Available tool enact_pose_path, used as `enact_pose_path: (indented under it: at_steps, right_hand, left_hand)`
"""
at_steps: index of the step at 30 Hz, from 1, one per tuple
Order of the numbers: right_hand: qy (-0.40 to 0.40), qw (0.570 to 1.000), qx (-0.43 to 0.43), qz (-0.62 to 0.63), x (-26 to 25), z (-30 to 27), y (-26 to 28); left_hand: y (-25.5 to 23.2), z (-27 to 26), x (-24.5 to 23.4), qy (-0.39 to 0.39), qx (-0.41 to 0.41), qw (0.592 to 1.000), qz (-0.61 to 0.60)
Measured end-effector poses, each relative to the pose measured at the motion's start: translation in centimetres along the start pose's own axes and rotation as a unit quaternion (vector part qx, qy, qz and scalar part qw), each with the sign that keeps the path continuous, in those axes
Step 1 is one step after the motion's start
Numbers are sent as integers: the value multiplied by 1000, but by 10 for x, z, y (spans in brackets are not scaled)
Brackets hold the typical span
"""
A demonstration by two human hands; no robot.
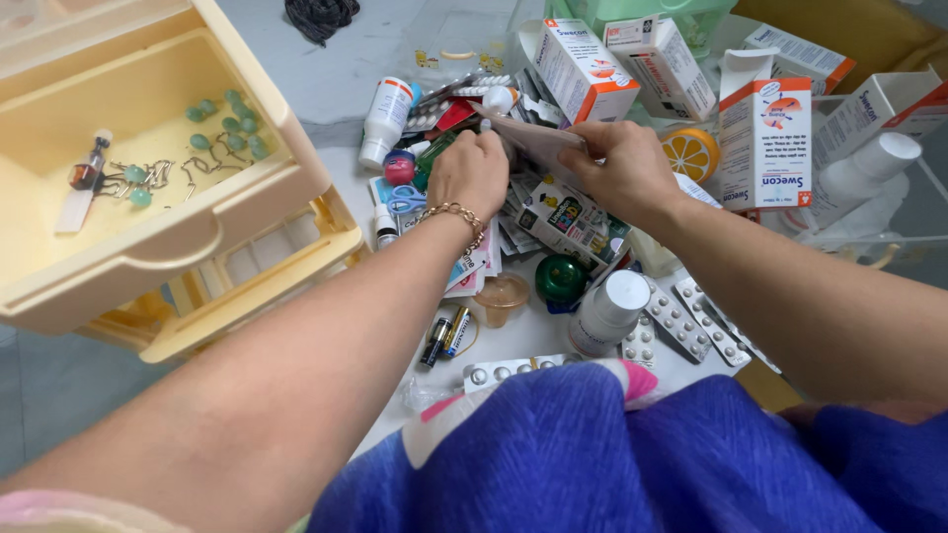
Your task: The person opens a small plastic drawer unit and removes a beaded necklace, then places it back inside. They then pick up and handle several blister packs of pills and small bottles from a cluttered table, moving them around without placing them into a specific container.
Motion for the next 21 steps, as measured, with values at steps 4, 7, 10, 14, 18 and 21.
enact_pose_path:
  at_steps: [4,7,10,14,18,21]
  right_hand:
    - [29,999,-23,9,1,-9,24]
    - [32,997,-69,6,3,-14,45]
    - [62,991,-112,47,3,-18,59]
    - [101,983,-149,41,1,-22,56]
    - [95,992,-82,-17,5,-21,34]
    - [21,991,-55,-119,8,-15,19]
  left_hand:
    - [-4,-19,-17,100,-244,904,-338]
    - [-7,-30,-23,123,-266,840,-456]
    - [-3,-33,-28,69,-259,821,-504]
    - [5,-56,-58,-43,-265,891,-367]
    - [15,-82,-77,-123,-152,968,-160]
    - [18,-89,-71,-157,-88,979,-95]
Point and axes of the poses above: each hand's wrist, its own z-axis towards the middle knuckle, its own x-axis out of the palm, y = z × x, the point moved 2 cm from there along z, towards the middle knuckle, and after that the axes turned 6 degrees about -z, right-handed, at the moved point
